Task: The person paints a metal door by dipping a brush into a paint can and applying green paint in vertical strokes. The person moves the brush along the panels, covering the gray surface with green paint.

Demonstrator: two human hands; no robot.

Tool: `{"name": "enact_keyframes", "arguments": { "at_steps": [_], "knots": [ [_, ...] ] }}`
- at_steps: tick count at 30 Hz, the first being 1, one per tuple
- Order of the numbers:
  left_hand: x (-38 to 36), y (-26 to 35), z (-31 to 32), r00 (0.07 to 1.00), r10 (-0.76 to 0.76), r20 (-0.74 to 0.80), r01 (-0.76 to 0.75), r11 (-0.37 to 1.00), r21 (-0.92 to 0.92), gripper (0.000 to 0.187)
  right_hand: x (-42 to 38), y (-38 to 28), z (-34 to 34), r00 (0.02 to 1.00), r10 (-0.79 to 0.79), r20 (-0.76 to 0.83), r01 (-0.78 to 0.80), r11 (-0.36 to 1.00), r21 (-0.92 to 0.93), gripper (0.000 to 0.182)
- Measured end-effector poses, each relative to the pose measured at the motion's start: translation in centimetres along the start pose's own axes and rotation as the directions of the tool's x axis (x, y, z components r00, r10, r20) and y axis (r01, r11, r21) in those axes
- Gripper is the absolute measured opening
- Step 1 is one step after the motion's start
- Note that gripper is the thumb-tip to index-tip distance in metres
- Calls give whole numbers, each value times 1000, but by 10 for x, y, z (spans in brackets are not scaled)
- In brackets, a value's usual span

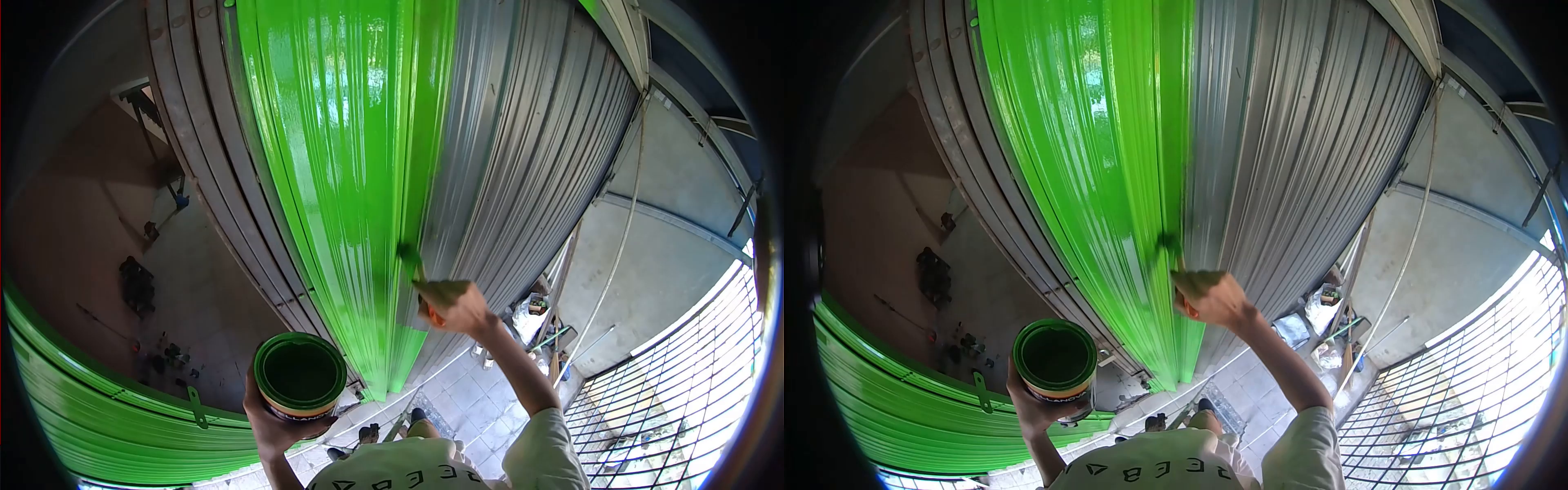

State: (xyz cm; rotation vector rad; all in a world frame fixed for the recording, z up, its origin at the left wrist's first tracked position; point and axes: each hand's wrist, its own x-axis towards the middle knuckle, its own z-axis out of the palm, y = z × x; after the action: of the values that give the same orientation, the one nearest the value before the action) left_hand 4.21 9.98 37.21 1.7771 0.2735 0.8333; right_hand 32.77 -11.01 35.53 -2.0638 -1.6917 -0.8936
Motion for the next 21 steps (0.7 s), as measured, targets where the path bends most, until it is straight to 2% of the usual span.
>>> {"name": "enact_keyframes", "arguments": {
  "at_steps": [3,4,7,10,14,17,21],
  "knots": [
    [0,-4,-2,998,30,53,-30,999,-12,114,35,-7,-47,968,-79,-237,48,990,-131,28],
    [0,-4,-1,998,29,52,-28,999,-24,114,34,-6,-47,952,-110,-286,49,976,-214,41],
    [0,1,2,998,31,51,-30,999,-30,115,21,-6,-18,917,-99,-385,-7,964,-265,41],
    [2,1,1,996,63,64,-65,998,19,115,-25,-11,39,954,18,-298,-70,984,-165,44],
    [2,2,-1,996,72,51,-74,997,38,116,-72,-25,89,975,67,-213,-84,994,-72,47],
    [0,1,-1,997,64,43,-65,997,33,115,-115,-33,125,982,163,93,-176,973,149,53],
    [0,6,0,997,58,54,-59,998,16,116,-144,-28,148,902,178,394,-278,937,214,48]
  ]
}}
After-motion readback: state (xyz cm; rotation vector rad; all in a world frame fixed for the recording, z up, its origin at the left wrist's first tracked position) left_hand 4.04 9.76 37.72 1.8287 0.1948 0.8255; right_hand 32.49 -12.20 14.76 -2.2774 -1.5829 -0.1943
